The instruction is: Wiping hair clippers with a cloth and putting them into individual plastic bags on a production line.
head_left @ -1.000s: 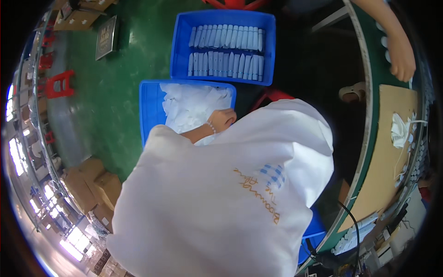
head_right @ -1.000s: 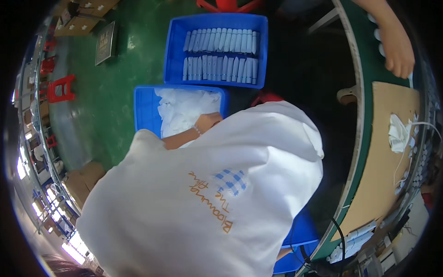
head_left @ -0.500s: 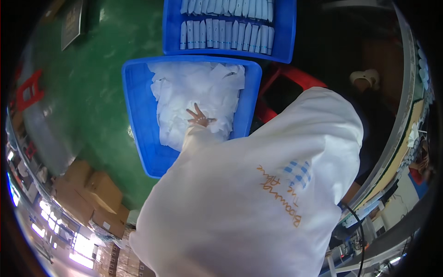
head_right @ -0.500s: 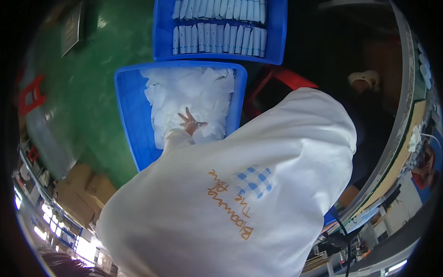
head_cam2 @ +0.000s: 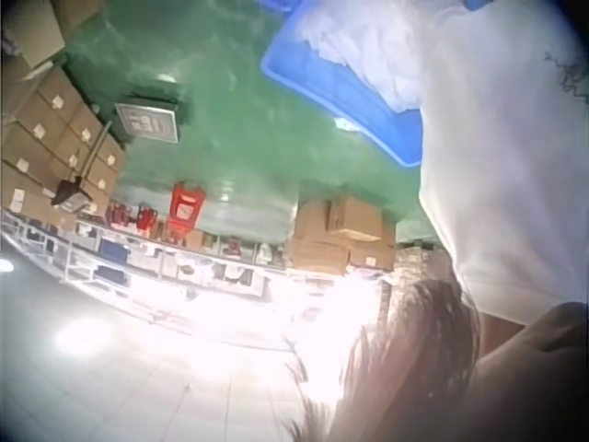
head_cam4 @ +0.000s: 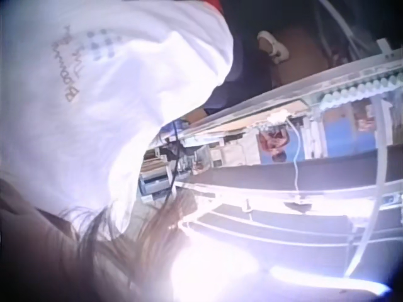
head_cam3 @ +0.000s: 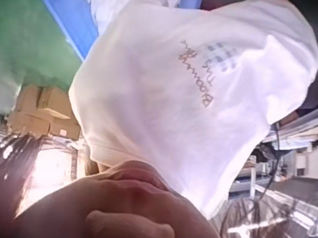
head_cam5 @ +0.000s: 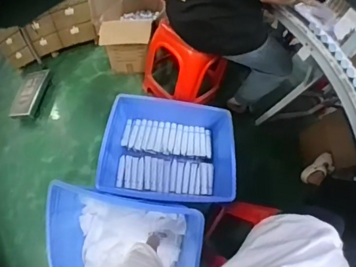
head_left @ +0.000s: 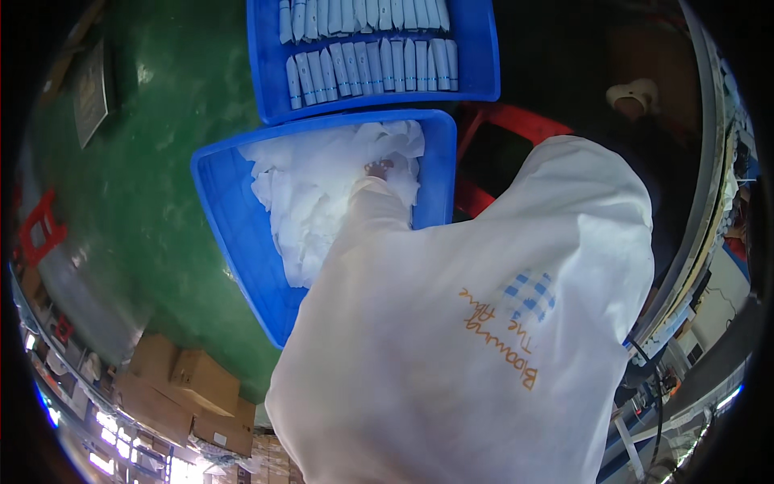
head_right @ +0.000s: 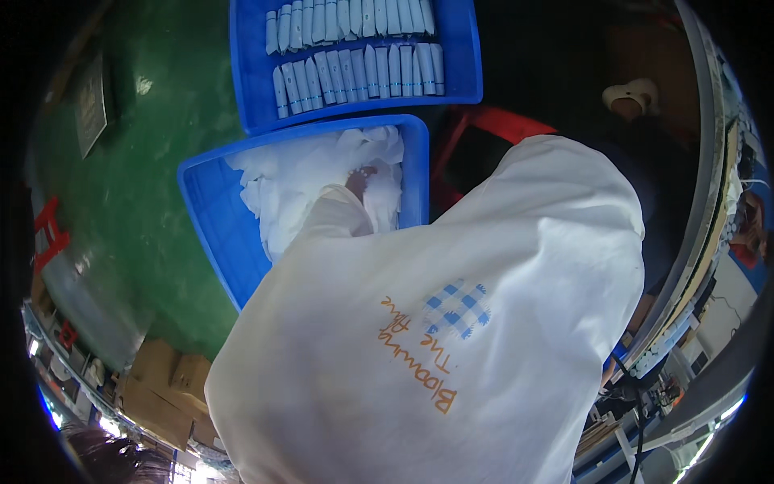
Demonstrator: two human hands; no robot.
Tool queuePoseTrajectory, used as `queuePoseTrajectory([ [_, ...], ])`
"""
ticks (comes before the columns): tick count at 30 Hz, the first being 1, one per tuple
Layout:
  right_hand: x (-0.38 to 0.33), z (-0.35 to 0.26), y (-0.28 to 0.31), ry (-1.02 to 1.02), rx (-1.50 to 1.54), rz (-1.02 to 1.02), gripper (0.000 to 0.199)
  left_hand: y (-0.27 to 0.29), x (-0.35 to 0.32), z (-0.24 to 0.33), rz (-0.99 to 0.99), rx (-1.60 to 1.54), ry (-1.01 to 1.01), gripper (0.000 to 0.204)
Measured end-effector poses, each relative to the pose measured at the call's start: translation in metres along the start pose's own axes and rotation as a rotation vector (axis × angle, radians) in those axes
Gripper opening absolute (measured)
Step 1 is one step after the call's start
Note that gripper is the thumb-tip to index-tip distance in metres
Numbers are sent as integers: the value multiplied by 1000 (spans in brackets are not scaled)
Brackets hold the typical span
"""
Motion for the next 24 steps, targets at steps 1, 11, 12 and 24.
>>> queuePoseTrajectory([
  [1,-3,5,9,2,13,20,29,5,2,0,3,19,-33,50],
  [11,-64,131,120,-105,148,261,27,107,-146,-113,-129,-365,-111,35],
  [12,-72,147,133,-121,172,288,27,127,-163,-145,-232,-390,-106,33],
  [24,-180,295,253,-299,233,616,26,577,-273,-108,-387,-1552,165,28],
])
Point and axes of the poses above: each hand's wrist, its own x-axis towards the middle knuckle, its own y-axis out of the back of the hand, z = x × y, the point moved 8 cm from there along x, towards the middle knuckle, and after that the axes turned 2 degrees about -y, right-handed, at the moved point
